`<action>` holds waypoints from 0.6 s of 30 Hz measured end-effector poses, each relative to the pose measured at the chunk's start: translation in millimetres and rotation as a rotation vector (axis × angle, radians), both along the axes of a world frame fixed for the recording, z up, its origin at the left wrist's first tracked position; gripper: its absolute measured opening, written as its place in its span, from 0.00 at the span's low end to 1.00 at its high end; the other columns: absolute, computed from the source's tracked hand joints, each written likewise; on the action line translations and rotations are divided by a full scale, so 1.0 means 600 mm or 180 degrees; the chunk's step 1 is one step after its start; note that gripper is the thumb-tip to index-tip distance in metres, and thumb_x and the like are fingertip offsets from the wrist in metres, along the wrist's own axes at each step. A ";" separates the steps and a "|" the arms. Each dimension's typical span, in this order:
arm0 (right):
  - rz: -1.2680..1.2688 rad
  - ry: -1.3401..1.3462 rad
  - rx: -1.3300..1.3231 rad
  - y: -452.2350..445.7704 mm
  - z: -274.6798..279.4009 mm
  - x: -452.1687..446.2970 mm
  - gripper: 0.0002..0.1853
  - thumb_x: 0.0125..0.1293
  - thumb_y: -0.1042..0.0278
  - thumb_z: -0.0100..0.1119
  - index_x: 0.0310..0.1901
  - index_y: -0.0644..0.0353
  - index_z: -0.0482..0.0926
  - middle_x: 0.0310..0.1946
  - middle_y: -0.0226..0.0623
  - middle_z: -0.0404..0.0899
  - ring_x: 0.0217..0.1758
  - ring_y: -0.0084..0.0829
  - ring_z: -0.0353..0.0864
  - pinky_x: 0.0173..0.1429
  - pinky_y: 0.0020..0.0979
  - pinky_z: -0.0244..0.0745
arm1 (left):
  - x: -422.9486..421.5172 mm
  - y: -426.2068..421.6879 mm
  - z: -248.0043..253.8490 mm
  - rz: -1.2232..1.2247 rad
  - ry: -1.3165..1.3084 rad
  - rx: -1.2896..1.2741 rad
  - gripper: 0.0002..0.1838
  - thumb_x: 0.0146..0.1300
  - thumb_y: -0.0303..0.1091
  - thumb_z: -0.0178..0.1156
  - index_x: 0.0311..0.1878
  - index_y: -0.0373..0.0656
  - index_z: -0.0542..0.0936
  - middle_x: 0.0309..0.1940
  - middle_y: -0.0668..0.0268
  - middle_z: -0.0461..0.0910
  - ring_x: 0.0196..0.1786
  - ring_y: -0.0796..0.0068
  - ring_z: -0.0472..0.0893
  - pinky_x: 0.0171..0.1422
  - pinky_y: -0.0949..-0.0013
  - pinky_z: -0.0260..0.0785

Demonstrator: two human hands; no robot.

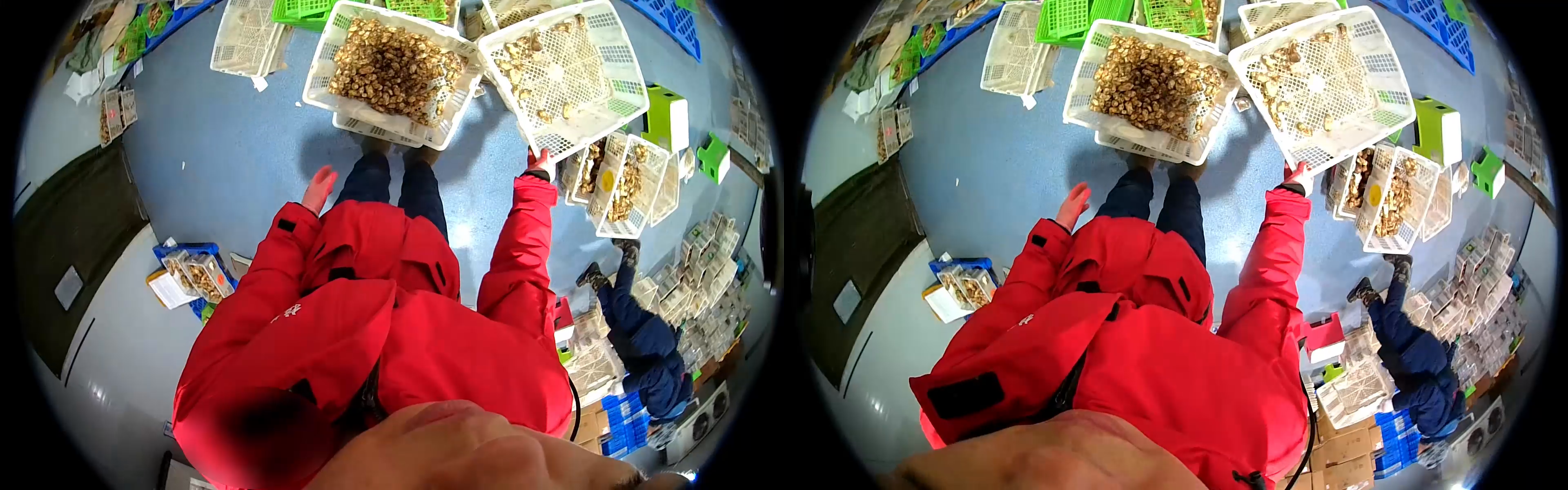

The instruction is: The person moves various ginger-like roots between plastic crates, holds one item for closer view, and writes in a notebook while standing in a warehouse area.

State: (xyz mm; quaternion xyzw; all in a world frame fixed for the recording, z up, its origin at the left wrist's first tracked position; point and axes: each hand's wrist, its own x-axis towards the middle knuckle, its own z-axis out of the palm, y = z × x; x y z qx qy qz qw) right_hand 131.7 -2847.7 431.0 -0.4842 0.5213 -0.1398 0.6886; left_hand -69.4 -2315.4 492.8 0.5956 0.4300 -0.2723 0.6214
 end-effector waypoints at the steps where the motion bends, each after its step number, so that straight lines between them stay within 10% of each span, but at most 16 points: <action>1: 0.0101 -0.0235 0.0113 0.009 -0.011 -0.003 0.15 0.57 0.70 0.55 0.45 0.64 0.66 0.38 0.43 0.73 0.34 0.38 0.77 0.31 0.36 0.79 | 0.002 -0.010 0.007 0.0030 0.0084 -0.0092 0.30 0.58 0.49 0.56 0.60 0.44 0.66 0.55 0.68 0.68 0.56 0.77 0.67 0.53 0.71 0.62; 7: 0.0704 -0.0506 0.0893 -0.007 -0.066 -0.039 0.26 0.58 0.51 0.57 0.53 0.60 0.66 0.44 0.36 0.74 0.41 0.32 0.75 0.45 0.34 0.75 | 0.001 -0.038 0.007 0.0324 0.0262 -0.0582 0.21 0.59 0.46 0.57 0.52 0.45 0.73 0.40 0.73 0.76 0.38 0.84 0.73 0.40 0.79 0.64; 18: 0.1048 -0.0010 0.1482 0.127 -0.010 -0.137 0.31 0.58 0.37 0.48 0.45 0.63 0.68 0.34 0.50 0.76 0.31 0.40 0.77 0.35 0.32 0.74 | 0.017 -0.040 0.009 -0.0079 -0.0375 0.0051 0.27 0.60 0.45 0.55 0.59 0.40 0.66 0.50 0.66 0.71 0.52 0.78 0.69 0.53 0.79 0.61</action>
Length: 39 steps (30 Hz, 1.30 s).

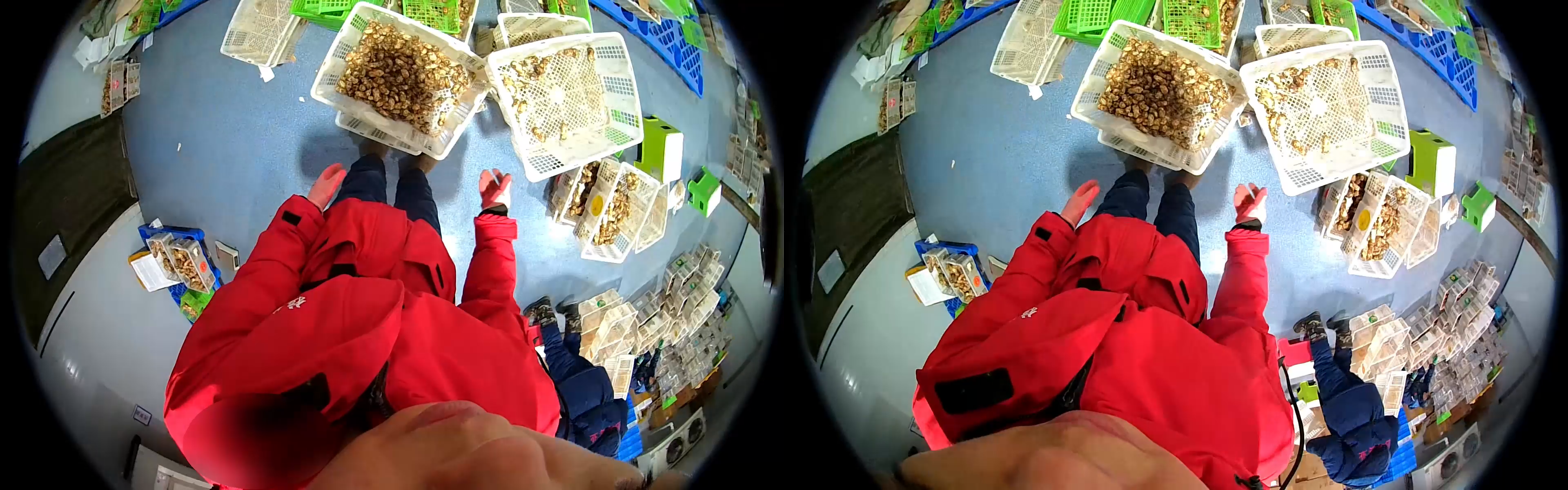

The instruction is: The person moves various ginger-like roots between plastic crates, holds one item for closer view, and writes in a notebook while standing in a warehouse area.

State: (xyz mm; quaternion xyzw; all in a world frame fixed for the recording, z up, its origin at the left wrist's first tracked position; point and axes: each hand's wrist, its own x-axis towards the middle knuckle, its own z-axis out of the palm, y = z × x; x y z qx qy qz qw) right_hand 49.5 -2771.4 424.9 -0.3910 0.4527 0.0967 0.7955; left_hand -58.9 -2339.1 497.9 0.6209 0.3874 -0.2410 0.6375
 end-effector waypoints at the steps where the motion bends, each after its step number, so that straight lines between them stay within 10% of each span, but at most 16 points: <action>1: 0.0169 0.0020 0.0163 0.022 -0.021 -0.016 0.31 0.59 0.39 0.48 0.47 0.63 0.67 0.35 0.51 0.76 0.32 0.39 0.77 0.34 0.32 0.75 | -0.003 0.002 -0.006 -0.0056 -0.0179 0.0140 0.29 0.60 0.46 0.54 0.60 0.40 0.64 0.53 0.65 0.70 0.56 0.77 0.68 0.57 0.79 0.59; 5: 0.0998 0.0245 0.0669 0.177 0.045 -0.008 0.24 0.64 0.49 0.47 0.50 0.63 0.68 0.38 0.47 0.77 0.36 0.38 0.79 0.39 0.34 0.76 | 0.037 0.001 0.048 0.0142 -0.0204 -0.0512 0.33 0.61 0.52 0.50 0.65 0.44 0.57 0.64 0.64 0.57 0.66 0.74 0.55 0.66 0.69 0.49; 7: 0.1522 0.0112 0.0898 0.251 0.078 0.013 0.32 0.64 0.44 0.43 0.59 0.65 0.61 0.52 0.52 0.69 0.54 0.42 0.70 0.58 0.38 0.66 | 0.060 -0.006 0.056 0.0300 -0.0382 -0.0848 0.35 0.60 0.56 0.48 0.66 0.48 0.55 0.66 0.66 0.51 0.68 0.71 0.52 0.67 0.64 0.48; 10: 0.1876 -0.0404 0.0490 0.352 0.153 0.046 0.28 0.63 0.45 0.46 0.55 0.61 0.66 0.44 0.43 0.75 0.44 0.34 0.76 0.48 0.33 0.72 | 0.110 -0.034 0.094 0.0630 -0.0460 -0.1634 0.34 0.62 0.56 0.46 0.66 0.47 0.54 0.68 0.64 0.47 0.69 0.68 0.50 0.68 0.62 0.47; 14: 0.1806 -0.0604 0.1164 0.405 0.155 0.047 0.27 0.64 0.45 0.45 0.54 0.60 0.66 0.40 0.36 0.76 0.39 0.29 0.76 0.41 0.28 0.72 | 0.167 -0.075 0.143 0.1419 -0.0853 -0.3619 0.25 0.66 0.50 0.39 0.61 0.45 0.61 0.62 0.63 0.59 0.64 0.63 0.59 0.67 0.59 0.50; 18: 0.1218 -0.0714 0.2256 0.420 0.186 0.043 0.25 0.66 0.47 0.42 0.50 0.61 0.69 0.43 0.37 0.75 0.46 0.32 0.74 0.50 0.31 0.70 | 0.203 -0.115 0.207 0.1066 -0.0694 -0.3398 0.22 0.67 0.46 0.38 0.59 0.45 0.63 0.60 0.64 0.62 0.61 0.67 0.63 0.66 0.63 0.53; 22: 0.1062 -0.1133 0.1511 0.430 0.237 0.030 0.14 0.65 0.64 0.43 0.48 0.61 0.71 0.34 0.35 0.75 0.38 0.30 0.73 0.45 0.32 0.70 | 0.187 -0.125 0.212 0.1024 -0.0356 -0.3919 0.18 0.64 0.38 0.42 0.54 0.41 0.67 0.51 0.63 0.69 0.56 0.69 0.67 0.60 0.66 0.58; 24: 0.0835 -0.1153 0.1546 0.430 0.232 0.027 0.13 0.64 0.67 0.42 0.46 0.63 0.72 0.33 0.37 0.75 0.35 0.29 0.72 0.43 0.31 0.70 | 0.199 -0.162 0.143 0.5436 0.2738 -0.7271 0.12 0.55 0.32 0.46 0.41 0.40 0.72 0.37 0.62 0.70 0.45 0.69 0.69 0.50 0.68 0.59; 25: 0.0855 -0.1406 0.1320 0.429 0.201 0.018 0.14 0.65 0.65 0.41 0.45 0.64 0.72 0.33 0.38 0.75 0.33 0.30 0.72 0.42 0.31 0.70 | 0.207 -0.167 0.183 0.6226 0.2960 -0.7185 0.13 0.55 0.32 0.45 0.42 0.40 0.71 0.37 0.63 0.70 0.45 0.68 0.68 0.51 0.68 0.58; 27: 0.0701 -0.1422 0.1641 0.416 0.167 0.008 0.17 0.66 0.62 0.38 0.46 0.66 0.71 0.33 0.39 0.75 0.32 0.30 0.72 0.40 0.31 0.71 | 0.223 -0.142 0.285 0.6078 0.4173 -0.7080 0.06 0.48 0.30 0.46 0.31 0.43 0.70 0.27 0.68 0.63 0.37 0.70 0.64 0.44 0.70 0.54; 31: 0.0011 -0.1214 0.2284 0.412 0.180 0.004 0.12 0.65 0.67 0.39 0.42 0.66 0.69 0.32 0.41 0.74 0.31 0.32 0.72 0.36 0.32 0.71 | 0.212 -0.153 0.235 0.5638 0.4271 -0.7006 0.04 0.50 0.28 0.46 0.30 0.44 0.69 0.26 0.68 0.63 0.36 0.72 0.65 0.43 0.71 0.56; 32: 0.1119 -0.1417 0.0465 0.418 0.222 0.010 0.13 0.66 0.65 0.38 0.43 0.65 0.68 0.33 0.41 0.75 0.31 0.32 0.73 0.36 0.32 0.71 | 0.214 -0.152 0.244 0.5480 0.4091 -0.6972 0.04 0.51 0.27 0.45 0.30 0.43 0.69 0.26 0.69 0.63 0.35 0.72 0.65 0.42 0.72 0.56; 35: 0.0726 -0.1427 0.0024 0.434 0.197 0.008 0.19 0.66 0.58 0.39 0.41 0.66 0.73 0.28 0.39 0.76 0.31 0.32 0.74 0.37 0.32 0.72 | 0.216 -0.138 0.206 0.4886 0.5050 -0.7024 0.07 0.56 0.24 0.43 0.34 0.37 0.71 0.28 0.66 0.67 0.34 0.71 0.67 0.51 0.69 0.60; 36: 0.1133 -0.1718 -0.0304 0.430 0.201 0.008 0.21 0.66 0.56 0.42 0.41 0.67 0.75 0.26 0.38 0.76 0.30 0.32 0.75 0.37 0.33 0.72 | 0.209 -0.143 0.237 0.5812 0.4417 -0.6551 0.09 0.56 0.23 0.41 0.37 0.34 0.70 0.29 0.62 0.68 0.39 0.68 0.69 0.60 0.66 0.56; 38: -0.0058 -0.1228 0.3059 0.426 0.188 0.011 0.22 0.65 0.54 0.45 0.38 0.69 0.77 0.25 0.38 0.76 0.29 0.31 0.75 0.37 0.33 0.72 | 0.205 -0.148 0.241 0.5455 0.3761 -0.6969 0.09 0.55 0.21 0.39 0.35 0.34 0.70 0.30 0.60 0.68 0.42 0.67 0.68 0.65 0.65 0.52; 39: -0.0118 -0.1147 0.2926 0.426 0.184 0.015 0.22 0.65 0.54 0.45 0.38 0.70 0.77 0.25 0.38 0.76 0.29 0.31 0.75 0.37 0.32 0.72 | 0.205 -0.144 0.256 0.5264 0.4124 -0.7081 0.09 0.55 0.21 0.39 0.36 0.34 0.69 0.30 0.61 0.68 0.42 0.67 0.68 0.65 0.65 0.51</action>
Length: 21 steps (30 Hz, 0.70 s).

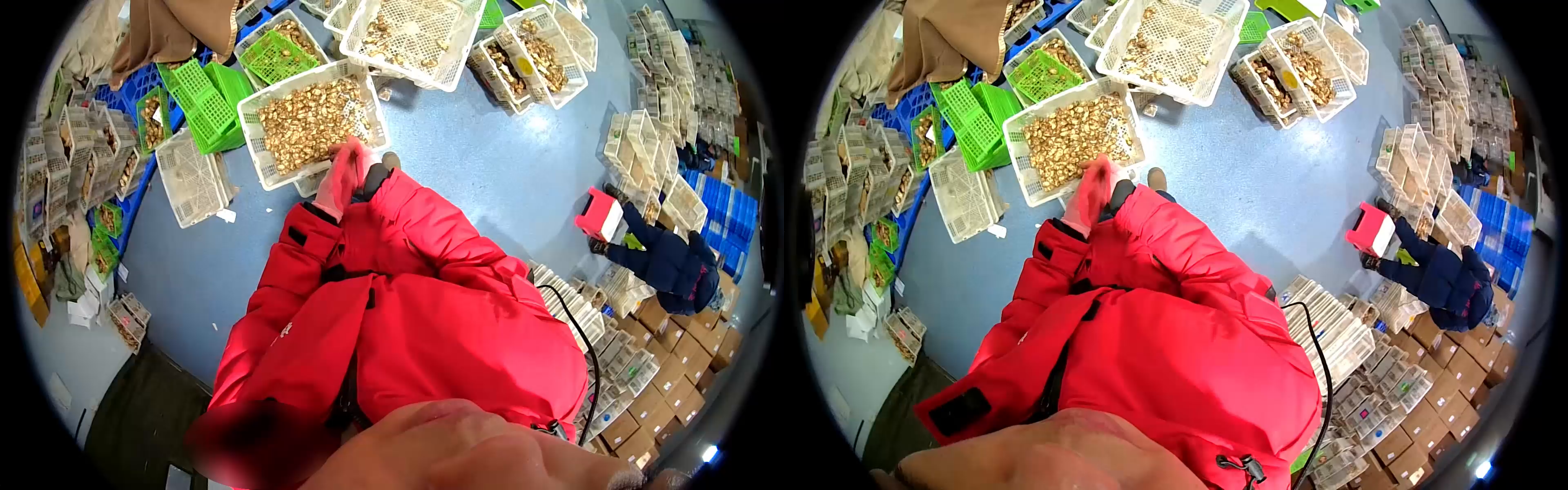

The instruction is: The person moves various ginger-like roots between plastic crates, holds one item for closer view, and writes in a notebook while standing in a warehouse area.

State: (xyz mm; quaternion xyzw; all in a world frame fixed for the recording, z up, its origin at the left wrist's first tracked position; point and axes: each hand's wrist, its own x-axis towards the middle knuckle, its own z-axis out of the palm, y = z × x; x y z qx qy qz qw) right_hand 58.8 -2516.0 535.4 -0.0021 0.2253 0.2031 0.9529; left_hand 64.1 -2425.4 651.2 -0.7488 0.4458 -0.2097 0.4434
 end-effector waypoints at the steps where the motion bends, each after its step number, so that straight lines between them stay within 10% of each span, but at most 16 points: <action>1: -0.0011 0.0110 -0.0125 -0.003 -0.004 0.003 0.23 0.65 0.53 0.45 0.39 0.70 0.76 0.26 0.38 0.76 0.29 0.31 0.75 0.37 0.32 0.72 | 0.001 0.004 0.016 -0.0059 -0.0064 -0.0276 0.10 0.55 0.21 0.39 0.37 0.34 0.69 0.31 0.61 0.67 0.43 0.67 0.68 0.65 0.64 0.51; 4: -0.0119 0.0282 -0.0417 -0.012 0.017 -0.007 0.24 0.65 0.52 0.44 0.40 0.70 0.75 0.26 0.38 0.76 0.29 0.31 0.75 0.36 0.32 0.72 | -0.009 0.002 -0.064 -0.0087 -0.0287 0.0231 0.14 0.60 0.21 0.37 0.50 0.32 0.65 0.44 0.61 0.66 0.53 0.70 0.64 0.67 0.67 0.50; 7: -0.0149 0.0083 0.0213 -0.027 0.017 -0.014 0.24 0.65 0.51 0.46 0.43 0.70 0.74 0.28 0.38 0.75 0.32 0.33 0.73 0.41 0.34 0.71 | -0.007 -0.001 -0.122 -0.0640 -0.2462 0.1958 0.17 0.68 0.31 0.38 0.56 0.34 0.64 0.53 0.63 0.67 0.58 0.72 0.64 0.66 0.69 0.52; 9: -0.0098 -0.0089 0.0347 -0.033 -0.005 -0.016 0.24 0.66 0.51 0.44 0.48 0.68 0.71 0.32 0.38 0.74 0.36 0.34 0.72 0.45 0.36 0.69 | -0.003 -0.002 -0.104 -0.1484 -0.6005 0.4537 0.18 0.68 0.35 0.41 0.57 0.36 0.64 0.54 0.63 0.67 0.58 0.72 0.65 0.65 0.69 0.53; 14: -0.0458 0.0182 -0.0649 -0.041 0.002 -0.012 0.21 0.67 0.52 0.40 0.48 0.65 0.68 0.38 0.41 0.73 0.39 0.35 0.72 0.45 0.36 0.69 | 0.006 -0.001 -0.122 -0.2011 -0.5864 0.5252 0.18 0.67 0.40 0.43 0.55 0.41 0.68 0.51 0.67 0.72 0.55 0.73 0.70 0.60 0.68 0.60; 18: 0.0095 -0.1234 -0.3893 -0.104 0.017 -0.003 0.16 0.68 0.60 0.40 0.50 0.62 0.66 0.46 0.47 0.72 0.48 0.38 0.72 0.52 0.35 0.67 | 0.006 0.003 -0.111 -0.2805 -0.6068 0.5055 0.21 0.66 0.44 0.45 0.58 0.44 0.65 0.55 0.66 0.69 0.58 0.71 0.67 0.62 0.66 0.58; 21: 0.0156 -0.0641 -0.1968 -0.152 -0.020 0.011 0.22 0.65 0.58 0.47 0.57 0.58 0.62 0.51 0.45 0.71 0.55 0.38 0.69 0.58 0.36 0.65 | 0.008 -0.007 -0.116 -0.3304 -0.5670 0.5397 0.26 0.65 0.47 0.45 0.62 0.44 0.61 0.60 0.64 0.62 0.63 0.69 0.61 0.64 0.64 0.55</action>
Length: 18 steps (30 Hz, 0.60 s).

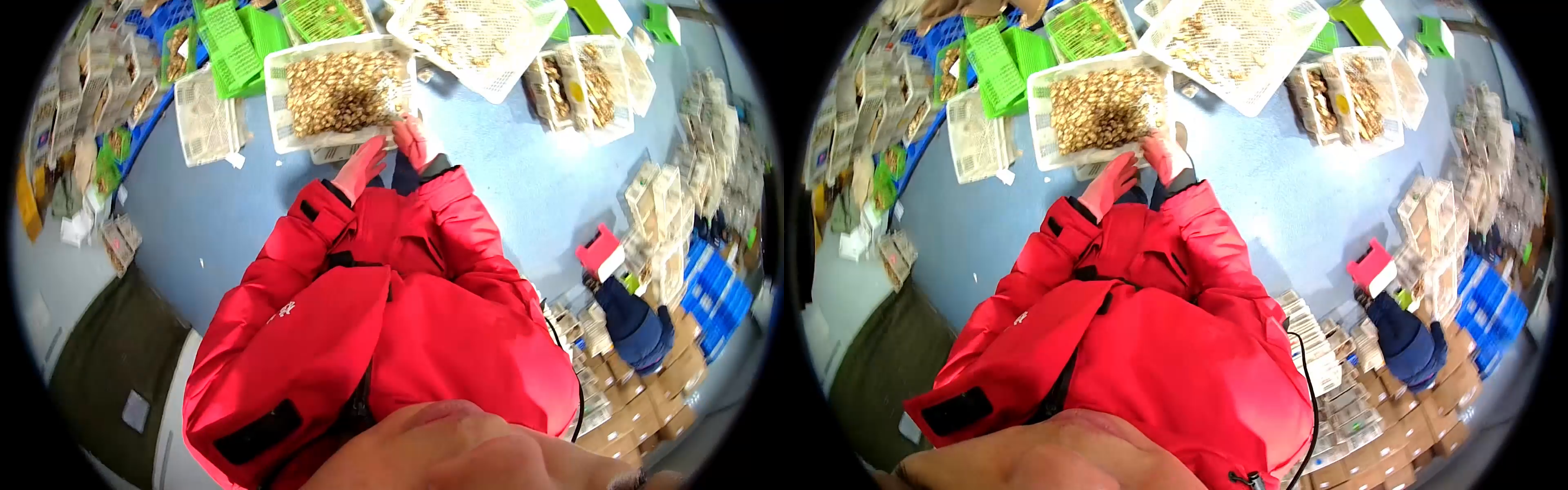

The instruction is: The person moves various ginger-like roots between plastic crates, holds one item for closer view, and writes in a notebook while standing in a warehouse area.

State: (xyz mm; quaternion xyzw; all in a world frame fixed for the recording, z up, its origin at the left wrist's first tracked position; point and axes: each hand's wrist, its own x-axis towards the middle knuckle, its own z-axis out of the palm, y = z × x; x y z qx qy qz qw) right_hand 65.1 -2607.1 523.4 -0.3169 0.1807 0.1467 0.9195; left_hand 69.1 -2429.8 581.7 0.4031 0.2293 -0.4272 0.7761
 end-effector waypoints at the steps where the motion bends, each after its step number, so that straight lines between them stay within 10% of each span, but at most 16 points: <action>1: -0.0285 0.0978 0.0126 -0.007 0.026 0.011 0.22 0.65 0.58 0.48 0.58 0.57 0.62 0.53 0.44 0.69 0.56 0.37 0.69 0.58 0.35 0.65 | 0.006 -0.002 -0.004 -0.0006 -0.0163 -0.0090 0.30 0.65 0.49 0.45 0.65 0.44 0.56 0.63 0.64 0.57 0.66 0.68 0.56 0.65 0.64 0.53; 5: 0.0572 0.1229 0.0192 -0.027 -0.030 0.048 0.27 0.63 0.51 0.50 0.60 0.53 0.61 0.55 0.43 0.68 0.57 0.36 0.68 0.59 0.35 0.62 | 0.047 -0.034 0.011 0.0425 0.0111 -0.0008 0.29 0.65 0.50 0.43 0.64 0.45 0.56 0.63 0.63 0.58 0.65 0.67 0.57 0.66 0.63 0.53; 8: 0.1797 0.0351 0.0548 -0.025 -0.017 0.092 0.21 0.63 0.49 0.48 0.50 0.55 0.68 0.39 0.38 0.77 0.39 0.30 0.77 0.38 0.29 0.73 | 0.068 -0.068 0.019 0.0875 0.0295 -0.0622 0.28 0.65 0.49 0.43 0.64 0.46 0.57 0.62 0.64 0.59 0.64 0.66 0.59 0.66 0.63 0.53; 10: 0.1587 0.1454 0.0681 -0.009 -0.025 0.099 0.17 0.65 0.50 0.46 0.42 0.53 0.74 0.29 0.28 0.77 0.29 0.22 0.74 0.30 0.24 0.69 | 0.088 -0.102 0.061 0.1011 0.0323 -0.0583 0.27 0.66 0.47 0.42 0.64 0.46 0.57 0.61 0.63 0.61 0.62 0.66 0.62 0.67 0.63 0.52; 14: 0.1533 0.1103 0.0607 -0.073 -0.049 0.142 0.18 0.67 0.59 0.44 0.53 0.61 0.69 0.43 0.35 0.76 0.36 0.27 0.77 0.37 0.25 0.73 | 0.070 -0.108 0.008 0.1340 0.0378 -0.1053 0.26 0.66 0.45 0.43 0.63 0.40 0.58 0.63 0.59 0.59 0.65 0.62 0.58 0.68 0.62 0.51; 18: 0.0857 -0.0446 -0.2574 -0.253 -0.126 0.260 0.20 0.60 0.72 0.52 0.55 0.64 0.65 0.36 0.37 0.76 0.31 0.26 0.75 0.33 0.24 0.70 | 0.073 -0.125 0.011 0.1366 0.0676 -0.0834 0.27 0.65 0.46 0.45 0.62 0.39 0.60 0.62 0.58 0.60 0.65 0.63 0.59 0.68 0.63 0.51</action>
